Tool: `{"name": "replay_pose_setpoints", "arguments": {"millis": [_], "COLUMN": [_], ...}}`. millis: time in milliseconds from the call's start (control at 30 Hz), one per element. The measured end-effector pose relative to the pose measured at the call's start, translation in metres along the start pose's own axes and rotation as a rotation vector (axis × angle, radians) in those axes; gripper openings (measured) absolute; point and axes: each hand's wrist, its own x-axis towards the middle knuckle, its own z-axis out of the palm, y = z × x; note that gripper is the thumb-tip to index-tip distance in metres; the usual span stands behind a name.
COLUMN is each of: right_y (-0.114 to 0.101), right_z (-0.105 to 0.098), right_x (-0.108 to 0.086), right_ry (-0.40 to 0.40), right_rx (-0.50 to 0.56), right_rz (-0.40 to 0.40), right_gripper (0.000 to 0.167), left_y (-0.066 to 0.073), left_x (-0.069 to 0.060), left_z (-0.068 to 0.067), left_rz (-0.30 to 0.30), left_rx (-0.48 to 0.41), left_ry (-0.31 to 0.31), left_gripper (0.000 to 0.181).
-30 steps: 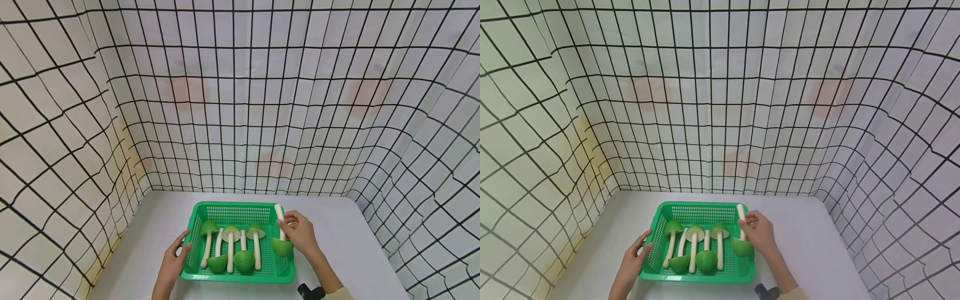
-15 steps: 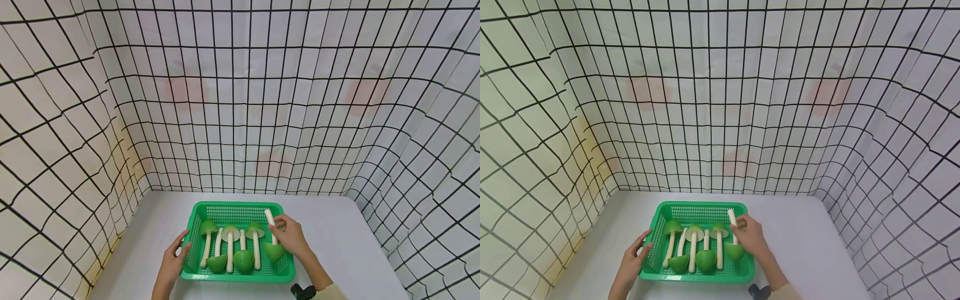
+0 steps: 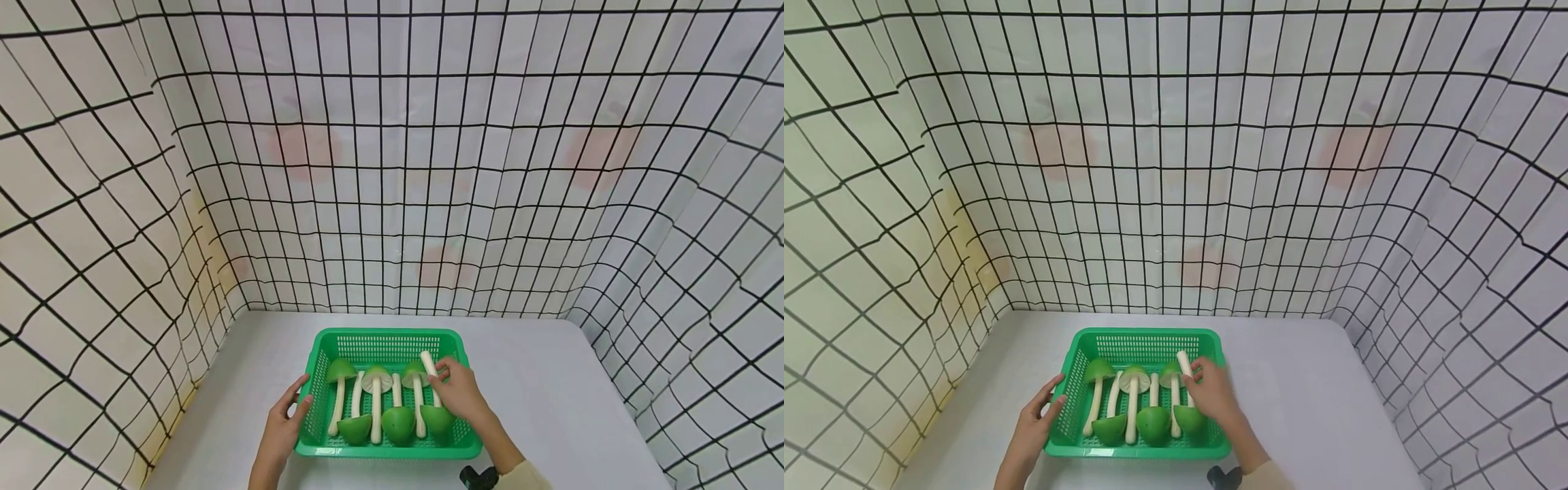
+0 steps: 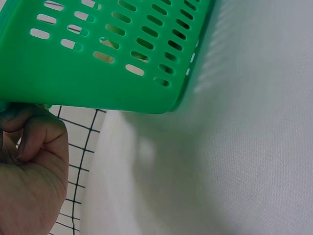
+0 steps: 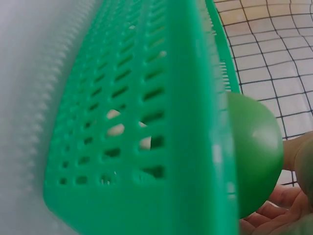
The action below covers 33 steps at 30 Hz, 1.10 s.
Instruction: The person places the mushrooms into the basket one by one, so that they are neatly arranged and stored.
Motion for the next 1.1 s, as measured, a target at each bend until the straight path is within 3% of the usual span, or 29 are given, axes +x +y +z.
{"name": "replay_pose_setpoints", "arguments": {"millis": [567, 1100], "right_y": [-0.004, 0.004], "right_z": [0.017, 0.024], "right_x": [-0.005, -0.003], "right_ry": [-0.036, 0.025], "right_rx": [-0.083, -0.171], "right_rz": [0.009, 0.015], "right_gripper": [0.021, 0.045], "left_y": [-0.001, -0.002], "left_x": [0.001, 0.003], "left_z": [0.0, 0.0], "left_rz": [-0.006, 0.021], "left_rx": [-0.009, -0.019], "left_ry": [0.0, -0.011], "left_gripper": [0.051, 0.051]}}
